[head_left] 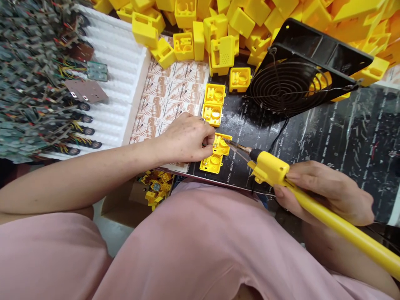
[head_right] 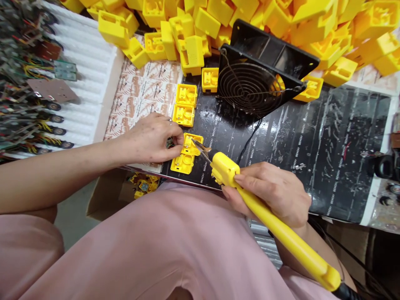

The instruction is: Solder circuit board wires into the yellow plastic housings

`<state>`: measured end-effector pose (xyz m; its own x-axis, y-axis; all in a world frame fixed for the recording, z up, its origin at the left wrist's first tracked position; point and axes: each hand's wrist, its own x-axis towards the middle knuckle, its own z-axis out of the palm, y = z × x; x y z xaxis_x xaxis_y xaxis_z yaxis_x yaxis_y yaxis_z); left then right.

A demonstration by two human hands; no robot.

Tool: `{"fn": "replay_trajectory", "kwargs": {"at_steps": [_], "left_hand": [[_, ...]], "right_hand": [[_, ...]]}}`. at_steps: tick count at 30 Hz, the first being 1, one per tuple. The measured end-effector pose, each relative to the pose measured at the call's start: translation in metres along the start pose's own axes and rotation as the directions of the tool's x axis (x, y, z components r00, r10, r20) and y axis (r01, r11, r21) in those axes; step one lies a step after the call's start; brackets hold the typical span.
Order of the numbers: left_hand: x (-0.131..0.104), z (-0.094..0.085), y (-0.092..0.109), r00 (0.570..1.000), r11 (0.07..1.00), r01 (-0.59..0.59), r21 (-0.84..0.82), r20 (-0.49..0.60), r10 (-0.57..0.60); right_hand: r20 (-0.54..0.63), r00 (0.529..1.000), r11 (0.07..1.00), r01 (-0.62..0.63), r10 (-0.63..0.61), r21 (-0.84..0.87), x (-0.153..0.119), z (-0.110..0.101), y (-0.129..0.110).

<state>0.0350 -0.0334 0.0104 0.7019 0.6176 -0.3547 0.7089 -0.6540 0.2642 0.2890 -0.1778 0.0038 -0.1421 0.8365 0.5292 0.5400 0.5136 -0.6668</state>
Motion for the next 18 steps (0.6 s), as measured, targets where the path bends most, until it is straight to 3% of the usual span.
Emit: {"fn": "replay_trajectory", "kwargs": {"at_steps": [3, 7, 11, 18], "left_hand": [[-0.004, -0.001, -0.002, 0.999, 0.999, -0.028, 0.016, -0.016, 0.028], [-0.013, 0.002, -0.012, 0.987, 0.994, -0.095, -0.054, -0.137, 0.087], [-0.014, 0.011, -0.019, 0.962, 0.976, -0.070, -0.205, -0.273, 0.012], [-0.004, 0.018, -0.010, 0.955, 0.998, -0.047, 0.043, -0.290, 0.057]], "right_hand": [[0.021, 0.997, 0.994, 0.078, -0.077, -0.076, 0.004, 0.002, -0.005], [-0.035, 0.999, 0.974, -0.035, 0.028, -0.224, -0.005, 0.002, -0.008], [-0.086, 0.994, 0.965, -0.084, 0.065, -0.247, -0.011, 0.005, -0.007], [-0.077, 0.997, 0.997, -0.011, 0.005, -0.072, -0.009, 0.018, -0.003]]}}
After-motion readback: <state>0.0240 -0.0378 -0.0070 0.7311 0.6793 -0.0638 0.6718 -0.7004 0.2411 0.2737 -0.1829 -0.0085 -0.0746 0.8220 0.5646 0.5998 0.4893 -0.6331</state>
